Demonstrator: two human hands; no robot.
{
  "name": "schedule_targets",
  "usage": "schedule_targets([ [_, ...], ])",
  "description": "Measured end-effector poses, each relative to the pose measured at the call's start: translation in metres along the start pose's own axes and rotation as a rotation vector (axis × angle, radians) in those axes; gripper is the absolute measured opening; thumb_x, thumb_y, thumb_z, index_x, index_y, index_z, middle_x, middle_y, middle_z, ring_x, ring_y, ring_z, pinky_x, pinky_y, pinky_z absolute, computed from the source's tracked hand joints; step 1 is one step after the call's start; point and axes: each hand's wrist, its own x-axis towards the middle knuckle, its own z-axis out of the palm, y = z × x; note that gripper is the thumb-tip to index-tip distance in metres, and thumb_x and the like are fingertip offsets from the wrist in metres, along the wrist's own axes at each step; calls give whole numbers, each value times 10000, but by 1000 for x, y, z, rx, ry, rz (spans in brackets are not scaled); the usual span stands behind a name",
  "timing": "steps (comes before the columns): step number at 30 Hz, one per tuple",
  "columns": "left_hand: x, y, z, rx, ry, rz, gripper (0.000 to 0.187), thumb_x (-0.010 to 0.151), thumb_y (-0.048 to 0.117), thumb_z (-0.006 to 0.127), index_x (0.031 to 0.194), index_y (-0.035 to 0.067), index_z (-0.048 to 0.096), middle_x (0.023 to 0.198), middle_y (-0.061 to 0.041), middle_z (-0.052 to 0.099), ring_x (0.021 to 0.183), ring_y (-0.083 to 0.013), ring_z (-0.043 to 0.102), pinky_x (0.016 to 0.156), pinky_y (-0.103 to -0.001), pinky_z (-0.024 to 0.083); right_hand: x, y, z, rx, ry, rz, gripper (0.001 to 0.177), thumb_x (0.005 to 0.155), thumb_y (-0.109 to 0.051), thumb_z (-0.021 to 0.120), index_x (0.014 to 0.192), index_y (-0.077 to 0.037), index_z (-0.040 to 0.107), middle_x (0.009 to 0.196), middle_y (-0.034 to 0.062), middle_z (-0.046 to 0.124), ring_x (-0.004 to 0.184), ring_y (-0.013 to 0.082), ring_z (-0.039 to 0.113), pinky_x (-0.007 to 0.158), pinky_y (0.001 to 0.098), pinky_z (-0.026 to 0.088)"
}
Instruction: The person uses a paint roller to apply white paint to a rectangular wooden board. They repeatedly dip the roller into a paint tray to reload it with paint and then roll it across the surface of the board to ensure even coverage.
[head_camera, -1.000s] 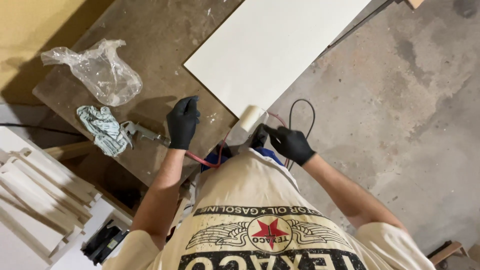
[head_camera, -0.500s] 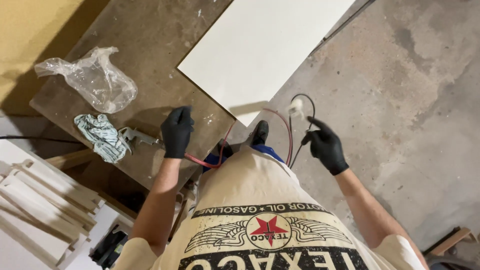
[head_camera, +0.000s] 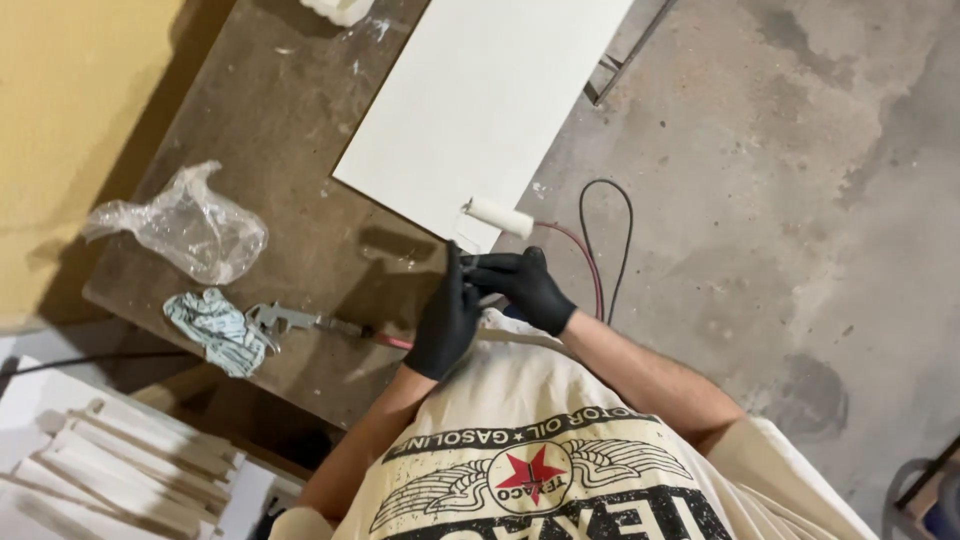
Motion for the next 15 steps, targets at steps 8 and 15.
schedule_targets([
  [8,17,-108,-20,372,262,186,432,1057,265,486,1476,195,570,908,-61,559,807,-297,668,582,-414,566,-22,27,-60,-738,-60,-161,329,943,-264,735,1251,-150,728,1119,165,742,999,352,732,886,424,591],
  [15,5,-118,-14,643,281,308,414,992,275,590,1395,345,654,669,21,513,576,-184,645,482,-345,547,-43,109,-224,-395,260,191,323,1005,-231,665,1224,6,684,992,235,738,888,293,741,814,385,598],
])
